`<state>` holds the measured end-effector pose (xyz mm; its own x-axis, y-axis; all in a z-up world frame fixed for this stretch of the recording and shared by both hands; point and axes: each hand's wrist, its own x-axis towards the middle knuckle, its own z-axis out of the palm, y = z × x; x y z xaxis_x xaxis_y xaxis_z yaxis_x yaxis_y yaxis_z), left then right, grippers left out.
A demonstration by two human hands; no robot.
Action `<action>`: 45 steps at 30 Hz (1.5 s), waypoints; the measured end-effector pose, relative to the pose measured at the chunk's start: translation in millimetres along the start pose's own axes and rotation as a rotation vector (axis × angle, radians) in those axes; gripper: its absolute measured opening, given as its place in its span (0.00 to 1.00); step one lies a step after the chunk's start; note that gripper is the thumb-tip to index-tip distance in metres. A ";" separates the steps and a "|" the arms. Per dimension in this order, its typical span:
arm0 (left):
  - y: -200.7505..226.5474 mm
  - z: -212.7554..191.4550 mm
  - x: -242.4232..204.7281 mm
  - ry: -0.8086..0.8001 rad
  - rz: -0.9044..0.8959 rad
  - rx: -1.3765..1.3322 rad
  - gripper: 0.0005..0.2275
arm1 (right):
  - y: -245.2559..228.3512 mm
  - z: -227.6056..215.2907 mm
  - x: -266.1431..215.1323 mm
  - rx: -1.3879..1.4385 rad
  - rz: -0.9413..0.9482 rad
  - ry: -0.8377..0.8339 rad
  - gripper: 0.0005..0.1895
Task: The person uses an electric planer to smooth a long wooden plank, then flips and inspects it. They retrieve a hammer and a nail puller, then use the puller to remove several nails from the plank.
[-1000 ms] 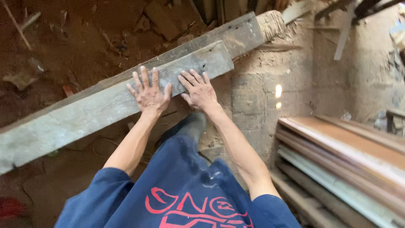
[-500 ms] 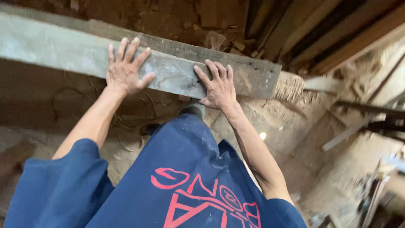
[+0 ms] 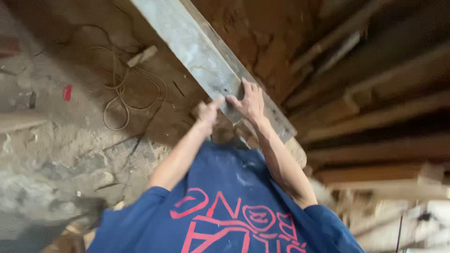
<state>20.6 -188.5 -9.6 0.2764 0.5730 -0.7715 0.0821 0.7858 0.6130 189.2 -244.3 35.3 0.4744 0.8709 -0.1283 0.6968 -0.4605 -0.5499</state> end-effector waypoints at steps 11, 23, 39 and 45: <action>-69.6 38.9 15.0 0.350 0.073 -0.263 0.45 | 25.2 2.6 11.3 0.027 -0.131 -0.248 0.32; -128.9 -81.1 -41.2 0.475 0.337 -0.385 0.28 | -42.1 40.8 -65.4 0.351 -0.064 -0.487 0.37; -43.6 71.1 -118.6 0.564 0.035 0.218 0.43 | 37.3 -61.3 -86.0 0.269 0.070 -0.370 0.28; -8.2 122.4 -133.7 0.608 0.005 0.487 0.37 | 84.0 -38.8 -67.4 0.178 -0.228 -0.215 0.18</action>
<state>100.2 -300.1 109.3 -0.2845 0.7140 -0.6397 0.5327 0.6725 0.5138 236.7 -348.4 29.8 0.1805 0.9727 -0.1460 0.6582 -0.2298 -0.7170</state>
